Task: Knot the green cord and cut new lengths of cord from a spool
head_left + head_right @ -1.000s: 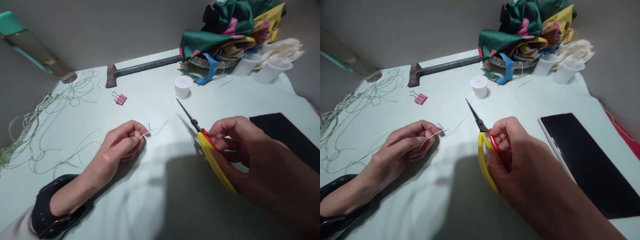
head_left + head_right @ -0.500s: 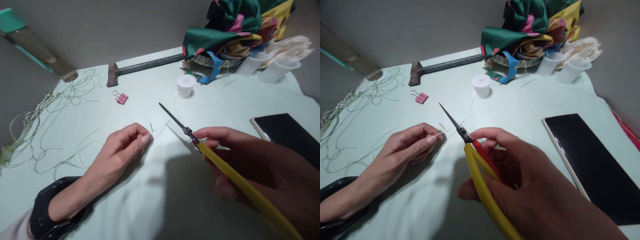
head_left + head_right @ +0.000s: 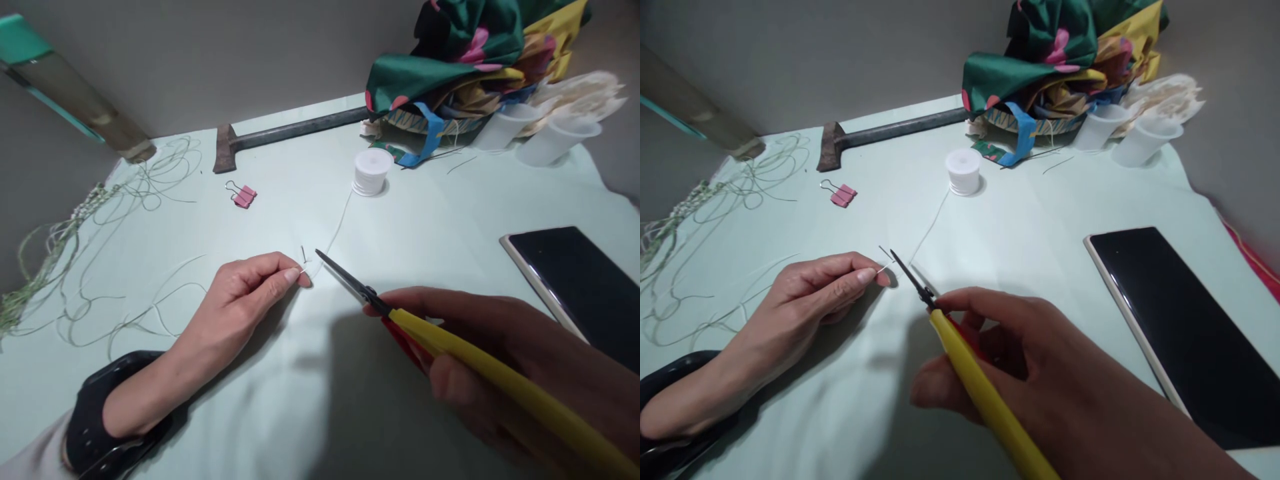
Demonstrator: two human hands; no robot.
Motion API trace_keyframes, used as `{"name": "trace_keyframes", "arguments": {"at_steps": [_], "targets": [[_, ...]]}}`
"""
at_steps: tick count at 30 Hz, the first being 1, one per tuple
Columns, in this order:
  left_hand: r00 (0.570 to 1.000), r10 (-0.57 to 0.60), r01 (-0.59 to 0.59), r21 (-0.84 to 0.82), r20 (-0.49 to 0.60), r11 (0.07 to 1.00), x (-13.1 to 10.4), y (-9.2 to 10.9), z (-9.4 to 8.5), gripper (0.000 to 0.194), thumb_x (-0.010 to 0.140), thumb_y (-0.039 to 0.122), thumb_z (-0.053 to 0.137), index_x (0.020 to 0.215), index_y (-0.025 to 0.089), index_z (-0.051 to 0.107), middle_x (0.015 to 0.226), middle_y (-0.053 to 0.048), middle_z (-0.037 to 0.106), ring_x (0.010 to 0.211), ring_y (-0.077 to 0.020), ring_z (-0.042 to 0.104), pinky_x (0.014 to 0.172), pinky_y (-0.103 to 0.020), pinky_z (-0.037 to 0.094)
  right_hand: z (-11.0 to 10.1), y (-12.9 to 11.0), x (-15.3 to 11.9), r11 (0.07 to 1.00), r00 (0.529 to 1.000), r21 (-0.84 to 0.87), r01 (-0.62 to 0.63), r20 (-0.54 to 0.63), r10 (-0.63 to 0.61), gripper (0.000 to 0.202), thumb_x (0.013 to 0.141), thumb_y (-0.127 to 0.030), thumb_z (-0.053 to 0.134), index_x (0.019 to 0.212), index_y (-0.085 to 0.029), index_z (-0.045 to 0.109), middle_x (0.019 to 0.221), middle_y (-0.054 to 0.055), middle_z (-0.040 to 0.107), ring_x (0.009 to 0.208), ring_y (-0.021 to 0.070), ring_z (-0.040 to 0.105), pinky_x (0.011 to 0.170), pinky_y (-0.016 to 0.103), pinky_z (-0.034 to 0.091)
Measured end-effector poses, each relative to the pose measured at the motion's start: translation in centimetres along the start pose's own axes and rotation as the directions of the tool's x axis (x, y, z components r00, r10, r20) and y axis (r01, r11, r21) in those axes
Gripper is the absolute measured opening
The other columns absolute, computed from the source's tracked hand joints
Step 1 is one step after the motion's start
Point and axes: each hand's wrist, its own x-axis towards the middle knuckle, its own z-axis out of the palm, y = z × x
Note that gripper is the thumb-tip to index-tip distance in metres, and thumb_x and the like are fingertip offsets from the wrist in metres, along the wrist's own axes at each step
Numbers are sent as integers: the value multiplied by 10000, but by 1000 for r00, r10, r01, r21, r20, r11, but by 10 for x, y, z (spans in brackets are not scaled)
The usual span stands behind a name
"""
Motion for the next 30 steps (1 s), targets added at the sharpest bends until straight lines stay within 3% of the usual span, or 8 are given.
{"name": "trace_keyframes", "arguments": {"at_steps": [2,5,9,11,16,19,23,30], "targets": [[1000,-19,19,-12,-5,1000,1,0,1,256,908,395,653,839,177,768,616,16,520,542,-105,333,495,-277,207,2,-1,5,992,995,128,6,98,-19,600,677,-438,876,1247,-332,722,581,-32,684,504,166,655,469,204,546],[1000,-29,29,-20,-10,999,4,0,2,261,888,403,658,841,174,775,673,-15,603,585,-121,403,545,-285,258,6,-15,8,986,976,149,69,194,-98,550,655,-403,885,1176,-291,749,653,7,746,636,206,730,546,224,573],[999,-33,33,-26,-9,999,4,-1,1,286,880,424,650,857,171,781,789,-60,685,652,-150,484,579,-299,273,11,-41,2,999,988,-7,33,150,-31,315,703,-393,826,985,-266,769,677,13,722,686,219,729,542,243,547],[999,-35,35,-26,-5,999,2,-1,0,295,882,433,650,860,168,779,762,-53,669,629,-142,465,566,-297,261,10,-43,-1,998,986,-23,57,159,-53,276,707,-405,807,942,-269,756,681,8,704,651,209,704,514,246,537],[1000,-27,26,-42,-13,999,-2,1,3,288,898,426,652,837,168,764,603,18,508,546,-108,333,525,-279,236,4,-21,0,983,966,15,182,181,-182,480,762,-585,769,1154,-314,713,756,3,725,651,189,682,537,247,563],[1000,-8,7,-56,-21,998,-2,1,4,263,895,399,652,807,174,756,676,-8,597,604,-122,427,569,-273,314,6,-24,-1,977,968,-111,184,191,-160,528,778,-671,730,1166,-314,711,641,-24,666,524,155,575,438,225,480],[1000,2,-3,-50,-15,999,-3,0,3,259,899,389,647,812,177,767,768,-38,676,673,-142,500,616,-277,358,11,-46,-5,925,986,-341,167,78,-150,364,803,-579,711,1046,-310,753,664,-10,639,561,159,543,451,228,437],[999,20,-19,-31,29,999,-8,3,6,271,902,395,643,825,177,786,601,22,530,523,-97,333,485,-260,240,12,-51,0,906,968,-340,252,104,-230,307,845,-571,643,821,-275,718,661,-1,574,579,156,484,485,243,400]]}}
